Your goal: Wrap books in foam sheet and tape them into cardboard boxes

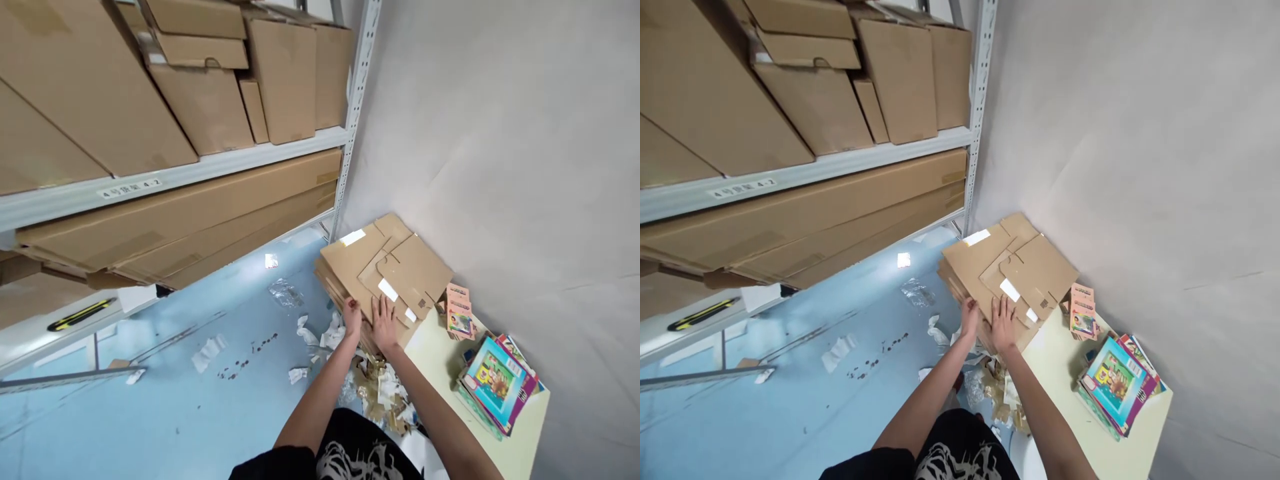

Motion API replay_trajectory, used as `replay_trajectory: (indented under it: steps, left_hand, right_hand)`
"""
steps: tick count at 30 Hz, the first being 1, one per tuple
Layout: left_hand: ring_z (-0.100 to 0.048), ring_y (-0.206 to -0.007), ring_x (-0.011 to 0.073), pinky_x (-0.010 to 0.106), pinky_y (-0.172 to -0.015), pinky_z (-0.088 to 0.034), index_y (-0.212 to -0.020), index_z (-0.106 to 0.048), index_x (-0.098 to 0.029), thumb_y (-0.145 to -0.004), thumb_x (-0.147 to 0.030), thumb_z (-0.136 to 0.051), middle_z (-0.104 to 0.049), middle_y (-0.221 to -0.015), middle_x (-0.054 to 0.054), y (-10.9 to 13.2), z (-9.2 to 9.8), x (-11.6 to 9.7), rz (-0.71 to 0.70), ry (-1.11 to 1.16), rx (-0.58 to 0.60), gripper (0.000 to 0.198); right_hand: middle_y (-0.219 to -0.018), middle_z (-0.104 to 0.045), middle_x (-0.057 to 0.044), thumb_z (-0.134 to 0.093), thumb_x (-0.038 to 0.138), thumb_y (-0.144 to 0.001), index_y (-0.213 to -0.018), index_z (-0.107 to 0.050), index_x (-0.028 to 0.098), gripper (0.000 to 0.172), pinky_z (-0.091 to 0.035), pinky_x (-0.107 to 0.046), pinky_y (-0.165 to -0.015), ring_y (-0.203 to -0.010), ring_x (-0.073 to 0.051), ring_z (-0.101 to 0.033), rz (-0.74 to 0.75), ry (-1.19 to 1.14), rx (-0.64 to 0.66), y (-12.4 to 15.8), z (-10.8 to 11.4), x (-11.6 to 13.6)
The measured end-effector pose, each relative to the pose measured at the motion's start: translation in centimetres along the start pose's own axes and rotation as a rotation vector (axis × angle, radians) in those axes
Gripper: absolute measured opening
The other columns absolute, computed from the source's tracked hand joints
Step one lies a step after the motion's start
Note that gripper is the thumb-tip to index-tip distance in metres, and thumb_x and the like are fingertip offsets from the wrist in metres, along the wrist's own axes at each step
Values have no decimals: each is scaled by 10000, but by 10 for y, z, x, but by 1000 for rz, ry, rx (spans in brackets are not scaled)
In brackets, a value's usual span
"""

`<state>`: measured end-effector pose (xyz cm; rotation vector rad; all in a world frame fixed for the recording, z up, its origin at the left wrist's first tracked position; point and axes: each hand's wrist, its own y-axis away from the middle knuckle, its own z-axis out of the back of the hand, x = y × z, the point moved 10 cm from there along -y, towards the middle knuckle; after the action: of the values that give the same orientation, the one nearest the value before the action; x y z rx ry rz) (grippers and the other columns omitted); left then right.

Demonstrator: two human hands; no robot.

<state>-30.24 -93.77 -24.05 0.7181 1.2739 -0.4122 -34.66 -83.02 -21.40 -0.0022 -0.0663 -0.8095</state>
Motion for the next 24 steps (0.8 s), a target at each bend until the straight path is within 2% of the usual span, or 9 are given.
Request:
replay_trajectory:
  steps: [3, 5, 8, 11, 14, 17, 19, 21, 24]
  left_hand:
    - [-615, -913, 176, 379, -816, -512, -1084, -569, -132, -899, -349, -516, -626, -1037, 80, 7, -12, -11, 81, 150, -15, 290]
    - [-636, -885, 180, 352, -818, -504, -1033, -579, -130, -883, -343, -523, -659, -968, 95, 9, -22, -27, 101, 238, 1, 267]
    - [-649, -930, 209, 347, -856, -485, -1015, -591, -139, -825, -304, -573, -679, -1000, 143, 5, -30, -54, 111, 339, 14, 253]
    - [-637, -996, 226, 347, -904, -461, -992, -606, -138, -793, -251, -579, -672, -1064, 167, -1, -25, -79, 105, 398, 9, 230]
    - [-634, -1000, 231, 343, -916, -454, -946, -612, -137, -766, -245, -596, -680, -1052, 156, 2, -5, -97, 88, 415, 2, 210]
    - [-641, -966, 241, 355, -893, -467, -941, -611, -138, -750, -311, -623, -689, -1017, 145, 12, 38, -113, 68, 403, -2, 258]
    - [-644, -938, 249, 362, -859, -485, -969, -612, -139, -739, -373, -636, -693, -1004, 136, 22, 82, -126, 52, 378, -8, 328]
    - [-643, -921, 252, 359, -819, -505, -1022, -608, -148, -737, -435, -630, -692, -1029, 114, 33, 140, -142, 17, 341, -23, 405]
    - [-651, -895, 264, 328, -734, -536, -1017, -637, -148, -695, -523, -654, -706, -985, 69, 60, 244, -168, -77, 177, -131, 495]
  right_hand:
    - [-1548, -151, -169, -358, 206, -896, -1462, -261, 155, 576, -203, -572, -1083, -1425, -324, -104, 3, 6, -24, -3, 27, -8]
    - [-1557, -146, -131, -346, 172, -893, -1457, -284, 193, 568, -207, -550, -1095, -1427, -310, -107, 25, 0, -9, -6, 45, -14]
    - [-1556, -165, -108, -340, 248, -924, -1438, -338, 215, 515, -193, -530, -1114, -1428, -293, -124, 51, -49, 58, -9, 63, -23]
    - [-1561, -162, -70, -261, 403, -961, -1453, -292, 273, 510, -180, -538, -1119, -1432, -264, -121, 18, -152, 116, -13, 74, -36]
    - [-1571, -118, -35, -167, 465, -966, -1465, -235, 310, 528, -159, -540, -1124, -1439, -249, -69, -68, -218, 140, -22, 81, -49]
    - [-1573, -103, -47, -138, 459, -968, -1480, -196, 274, 548, -154, -514, -1134, -1440, -250, -53, -154, -234, 173, -29, 78, -58]
    - [-1569, -124, -59, -150, 439, -972, -1481, -198, 258, 542, -157, -490, -1138, -1439, -245, -64, -187, -247, 191, -33, 72, -57]
    - [-1565, -147, -61, -184, 426, -976, -1476, -216, 269, 526, -161, -492, -1135, -1438, -242, -82, -208, -275, 223, -33, 60, -53]
    - [-1556, -178, -83, -263, 421, -971, -1452, -292, 265, 507, -154, -538, -1118, -1431, -260, -125, -245, -345, 296, -29, 37, -41]
